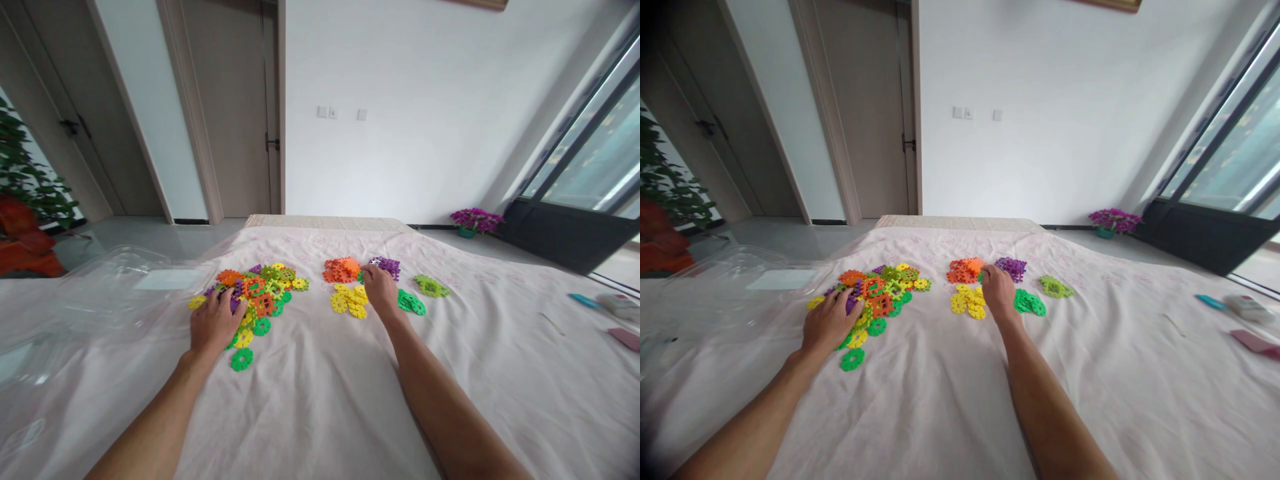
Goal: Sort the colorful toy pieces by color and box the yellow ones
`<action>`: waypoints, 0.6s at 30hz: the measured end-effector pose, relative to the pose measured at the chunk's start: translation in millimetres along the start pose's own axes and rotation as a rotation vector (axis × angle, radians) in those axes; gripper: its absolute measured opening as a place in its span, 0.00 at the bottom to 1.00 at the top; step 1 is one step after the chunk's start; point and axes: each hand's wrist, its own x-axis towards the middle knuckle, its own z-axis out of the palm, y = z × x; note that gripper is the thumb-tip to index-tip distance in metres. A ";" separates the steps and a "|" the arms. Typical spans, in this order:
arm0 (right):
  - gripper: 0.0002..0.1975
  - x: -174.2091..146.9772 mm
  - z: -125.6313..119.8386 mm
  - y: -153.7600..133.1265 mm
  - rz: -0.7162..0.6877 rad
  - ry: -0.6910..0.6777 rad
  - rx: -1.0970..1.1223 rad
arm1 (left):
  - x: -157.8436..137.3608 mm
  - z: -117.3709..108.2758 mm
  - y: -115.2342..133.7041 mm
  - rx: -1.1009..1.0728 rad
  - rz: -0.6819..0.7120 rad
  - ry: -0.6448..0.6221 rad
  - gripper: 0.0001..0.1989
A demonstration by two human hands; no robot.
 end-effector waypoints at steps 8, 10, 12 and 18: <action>0.18 14.7 -25.5 59.3 0.348 -0.064 -0.159 | -0.3 0.2 -0.2 -0.001 0.004 0.012 0.27; 0.18 13.6 -29.2 68.4 0.375 -0.103 -0.197 | -0.4 0.7 -0.2 0.001 0.003 0.013 0.27; 0.17 12.6 -30.8 74.1 0.379 -0.118 -0.227 | -0.5 1.0 -0.3 0.004 0.003 0.012 0.27; 0.15 16.4 -20.1 53.6 0.128 0.052 -0.055 | -0.6 -1.0 0.5 -0.002 -0.003 -0.002 0.28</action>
